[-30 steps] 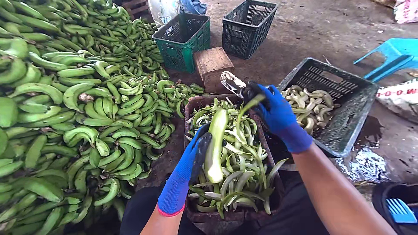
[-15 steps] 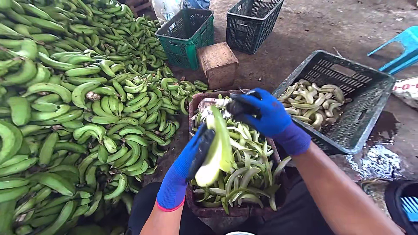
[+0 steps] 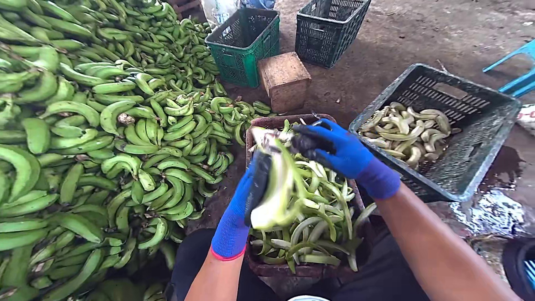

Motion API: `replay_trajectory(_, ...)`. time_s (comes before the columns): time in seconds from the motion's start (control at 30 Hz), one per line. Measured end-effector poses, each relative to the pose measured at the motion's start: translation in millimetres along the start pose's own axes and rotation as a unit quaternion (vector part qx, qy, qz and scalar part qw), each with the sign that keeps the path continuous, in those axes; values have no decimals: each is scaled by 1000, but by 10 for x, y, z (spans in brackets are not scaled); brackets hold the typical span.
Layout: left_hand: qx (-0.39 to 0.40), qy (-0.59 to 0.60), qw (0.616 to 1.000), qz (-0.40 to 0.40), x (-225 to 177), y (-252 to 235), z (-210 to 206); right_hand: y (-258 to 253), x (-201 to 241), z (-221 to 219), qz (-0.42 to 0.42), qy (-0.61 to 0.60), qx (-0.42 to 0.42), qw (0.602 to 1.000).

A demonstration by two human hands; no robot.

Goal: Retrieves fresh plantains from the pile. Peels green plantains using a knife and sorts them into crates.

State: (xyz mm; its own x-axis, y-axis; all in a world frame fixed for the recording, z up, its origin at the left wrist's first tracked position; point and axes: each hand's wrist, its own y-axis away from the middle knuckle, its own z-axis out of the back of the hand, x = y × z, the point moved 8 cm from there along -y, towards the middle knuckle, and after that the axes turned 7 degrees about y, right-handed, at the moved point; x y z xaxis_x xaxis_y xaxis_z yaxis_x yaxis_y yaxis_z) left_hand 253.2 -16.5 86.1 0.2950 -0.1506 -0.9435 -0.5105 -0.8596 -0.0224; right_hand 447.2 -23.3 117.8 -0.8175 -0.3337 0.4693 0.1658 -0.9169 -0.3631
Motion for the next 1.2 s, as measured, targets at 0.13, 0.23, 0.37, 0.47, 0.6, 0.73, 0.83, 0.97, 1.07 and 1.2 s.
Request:
replay_trajectory(0.13,127,-138,979,82,182,39,-232,-9,-196,-31,-70,-11,24,997)
replay_trajectory(0.23,-48,-37,997,53,242,-141,91,122,-34,-186,-55,8,8,998)
replay_trajectory(0.37,-203,248,946,-43,151,-264,449,307,264,-326,34,43,-50,997)
replay_trajectory(0.47,-225,316,914,-117,25,-293,528,311,352,-262,56,70,-94,992)
replay_trajectory(0.6,-179,345,907,-161,-18,-287,432,256,309,-201,13,80,-104,991)
replay_trajectory(0.73,-78,247,952,-167,-84,-245,180,192,175,-120,-41,32,-45,998)
replay_trajectory(0.83,-56,149,983,-95,-90,-211,64,187,108,-27,-15,36,-46,998)
replay_trajectory(0.97,-79,-132,988,-1,71,-177,56,167,-32,-84,-26,53,-28,998)
replay_trajectory(1.07,58,-257,964,29,144,-114,-165,120,-206,-162,-112,-29,58,992)
replay_trajectory(1.2,88,-307,945,75,345,-153,-213,148,-443,-361,-223,-56,122,966)
